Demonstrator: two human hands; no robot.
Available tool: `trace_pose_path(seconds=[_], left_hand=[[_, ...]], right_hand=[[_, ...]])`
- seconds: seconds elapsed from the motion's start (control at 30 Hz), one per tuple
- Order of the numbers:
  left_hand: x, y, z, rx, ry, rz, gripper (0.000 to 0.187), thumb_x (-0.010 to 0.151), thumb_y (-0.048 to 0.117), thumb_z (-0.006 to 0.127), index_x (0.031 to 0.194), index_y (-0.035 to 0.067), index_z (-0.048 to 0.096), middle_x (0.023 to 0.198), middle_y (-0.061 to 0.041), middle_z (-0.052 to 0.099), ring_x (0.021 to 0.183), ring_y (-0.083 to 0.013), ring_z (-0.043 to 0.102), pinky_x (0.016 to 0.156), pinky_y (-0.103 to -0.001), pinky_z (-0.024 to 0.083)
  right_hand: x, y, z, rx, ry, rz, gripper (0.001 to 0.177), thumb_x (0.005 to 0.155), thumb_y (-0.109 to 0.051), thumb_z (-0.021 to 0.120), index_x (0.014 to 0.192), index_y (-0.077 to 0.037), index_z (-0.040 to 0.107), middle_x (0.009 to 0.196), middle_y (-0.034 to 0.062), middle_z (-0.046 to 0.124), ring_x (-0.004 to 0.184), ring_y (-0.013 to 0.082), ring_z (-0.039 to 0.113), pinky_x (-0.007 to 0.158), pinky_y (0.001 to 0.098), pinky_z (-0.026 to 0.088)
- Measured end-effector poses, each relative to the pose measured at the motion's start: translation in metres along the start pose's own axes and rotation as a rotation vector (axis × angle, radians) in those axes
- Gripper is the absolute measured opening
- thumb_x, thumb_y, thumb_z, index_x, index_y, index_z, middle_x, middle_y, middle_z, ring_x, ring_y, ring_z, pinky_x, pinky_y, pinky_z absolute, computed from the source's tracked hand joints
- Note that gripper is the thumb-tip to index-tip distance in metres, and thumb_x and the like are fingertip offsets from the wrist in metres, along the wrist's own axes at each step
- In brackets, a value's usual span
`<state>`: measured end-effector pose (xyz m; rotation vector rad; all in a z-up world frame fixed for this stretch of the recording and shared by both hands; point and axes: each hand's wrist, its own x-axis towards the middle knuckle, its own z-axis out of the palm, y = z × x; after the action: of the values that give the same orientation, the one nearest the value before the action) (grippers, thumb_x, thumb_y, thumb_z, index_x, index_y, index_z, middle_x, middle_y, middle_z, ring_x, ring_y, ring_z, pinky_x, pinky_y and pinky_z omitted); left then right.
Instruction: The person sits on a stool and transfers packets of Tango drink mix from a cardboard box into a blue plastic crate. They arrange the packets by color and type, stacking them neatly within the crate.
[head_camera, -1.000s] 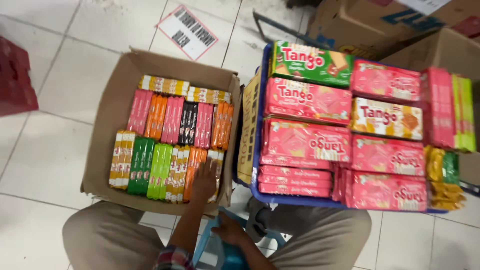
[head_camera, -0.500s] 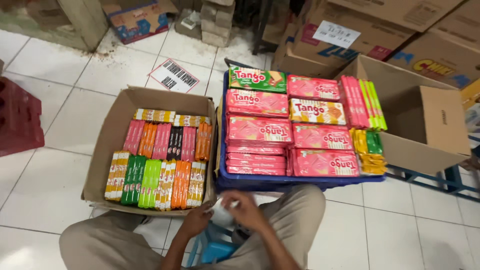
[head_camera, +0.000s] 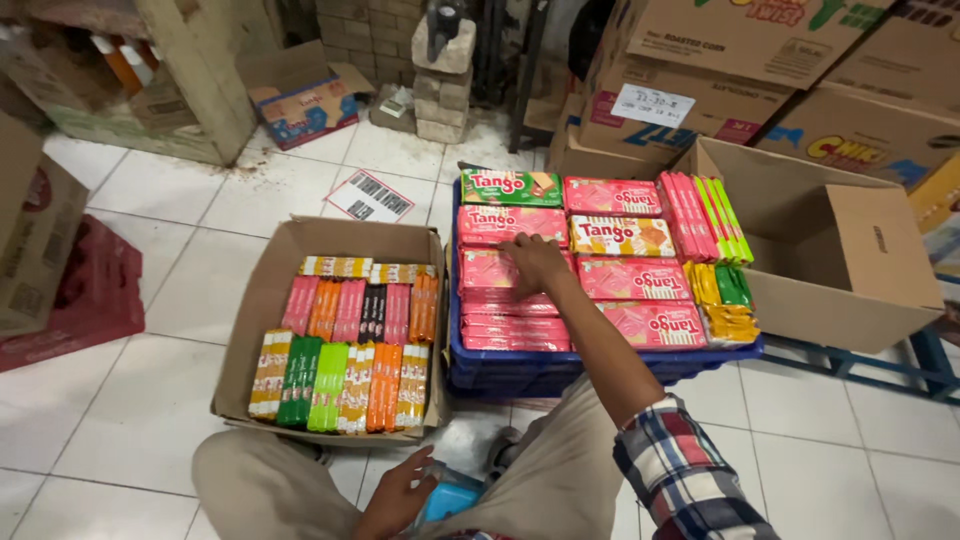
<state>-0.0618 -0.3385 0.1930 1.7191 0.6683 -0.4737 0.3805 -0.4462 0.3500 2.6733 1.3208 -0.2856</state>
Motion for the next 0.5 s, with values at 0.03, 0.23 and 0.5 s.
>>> trace_pose_path(seconds=[0.03,0.23,0.5], left_hand=[[0.0,-0.006,0.0,-0.004,0.006,-0.001,0.06,0.095,0.043,0.065,0.153,0.03,0.052,0.145,0.006,0.067,0.134,-0.0191,0.066,0.105,-0.033,0.053],[-0.031,0.024,-0.012,-0.175,0.091,0.16,0.057,0.092,0.036,0.069,0.148,0.03,0.058,0.14,-0.001,0.074,0.125,-0.0168,0.073,0.099,-0.031,0.056],[-0.054,0.096,-0.026,-0.27,-0.065,0.067,0.062,0.094,0.03,0.067,0.154,0.024,0.052,0.147,-0.001,0.064,0.123,-0.0153,0.068,0.096,-0.034,0.055]], right_hand=[[-0.001,-0.003,-0.005,-0.001,0.002,-0.007,0.107,0.059,-0.05,0.093,0.15,-0.022,0.045,0.14,0.0144,0.051,0.124,0.0417,0.053,0.095,0.0649,0.048],[-0.008,-0.013,-0.021,0.08,-0.131,0.048,0.111,0.061,-0.045,0.093,0.156,-0.031,0.036,0.139,0.0167,0.059,0.125,0.0407,0.059,0.106,0.0606,0.042],[-0.026,-0.008,-0.033,0.416,-0.02,-0.006,0.11,0.06,-0.027,0.094,0.153,-0.028,0.036,0.131,0.0188,0.062,0.122,0.0423,0.056,0.107,0.0611,0.037]])
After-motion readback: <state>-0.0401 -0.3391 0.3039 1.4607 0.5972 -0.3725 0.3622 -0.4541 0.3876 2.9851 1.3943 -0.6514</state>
